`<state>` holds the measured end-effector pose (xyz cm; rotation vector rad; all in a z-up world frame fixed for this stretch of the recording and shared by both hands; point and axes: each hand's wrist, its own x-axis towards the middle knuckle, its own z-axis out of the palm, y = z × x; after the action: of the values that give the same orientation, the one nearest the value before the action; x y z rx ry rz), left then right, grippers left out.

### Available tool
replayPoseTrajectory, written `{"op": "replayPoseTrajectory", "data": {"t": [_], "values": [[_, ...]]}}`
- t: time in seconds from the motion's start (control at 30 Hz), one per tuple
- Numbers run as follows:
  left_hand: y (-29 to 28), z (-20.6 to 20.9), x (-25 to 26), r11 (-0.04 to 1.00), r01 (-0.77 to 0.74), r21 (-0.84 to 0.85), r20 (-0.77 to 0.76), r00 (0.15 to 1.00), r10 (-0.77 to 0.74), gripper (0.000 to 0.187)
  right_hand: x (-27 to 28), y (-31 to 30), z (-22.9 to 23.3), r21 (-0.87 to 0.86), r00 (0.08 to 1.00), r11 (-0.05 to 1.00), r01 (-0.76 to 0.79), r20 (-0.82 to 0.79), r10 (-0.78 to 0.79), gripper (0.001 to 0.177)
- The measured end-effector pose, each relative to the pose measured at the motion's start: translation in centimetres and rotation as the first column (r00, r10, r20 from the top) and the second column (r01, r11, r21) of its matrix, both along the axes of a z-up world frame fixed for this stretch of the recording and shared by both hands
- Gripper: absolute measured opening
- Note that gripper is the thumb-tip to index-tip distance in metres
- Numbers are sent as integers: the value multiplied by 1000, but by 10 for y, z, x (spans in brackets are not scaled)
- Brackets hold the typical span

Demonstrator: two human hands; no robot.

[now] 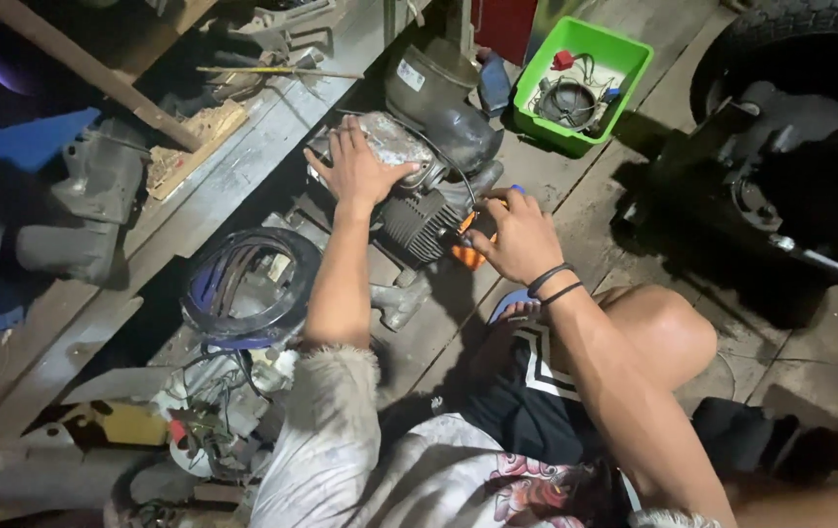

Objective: The person sits on the floor and uses a wrench to tighten bolts on a small engine attached to a tire. They also handle a small orange bottle and a black pouch while working on the motor.

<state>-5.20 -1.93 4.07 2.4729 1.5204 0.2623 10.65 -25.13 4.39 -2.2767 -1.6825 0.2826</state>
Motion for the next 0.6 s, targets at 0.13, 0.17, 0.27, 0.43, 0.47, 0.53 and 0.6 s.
{"op": "replayPoseTrajectory", "data": {"t": [0.13,0.17,0.27,0.43,0.47,0.53,0.6], "values": [[11,-10,2,998,-42,-40,-23,999,41,123,7,-5,2,-13,999,999,33,-7,-33,47],[9,-10,1,998,-52,-46,-37,998,51,120,8,-8,3,-3,1000,1000,31,1,-31,48],[10,-17,8,995,-60,-77,-105,993,52,127,6,-13,6,2,998,999,54,29,-54,45],[13,-14,-2,984,-62,-168,-27,998,58,121,9,-20,3,24,999,999,39,-4,-39,43],[17,-12,-4,973,-97,-211,-22,995,94,119,11,-19,2,24,999,999,47,-7,-46,43],[18,-6,-4,975,-85,-203,-65,995,73,119,15,-17,1,31,998,998,56,-5,-56,44],[20,-5,-5,977,-74,-201,-113,992,52,119,14,-17,1,32,998,997,65,-7,-65,45]]}}
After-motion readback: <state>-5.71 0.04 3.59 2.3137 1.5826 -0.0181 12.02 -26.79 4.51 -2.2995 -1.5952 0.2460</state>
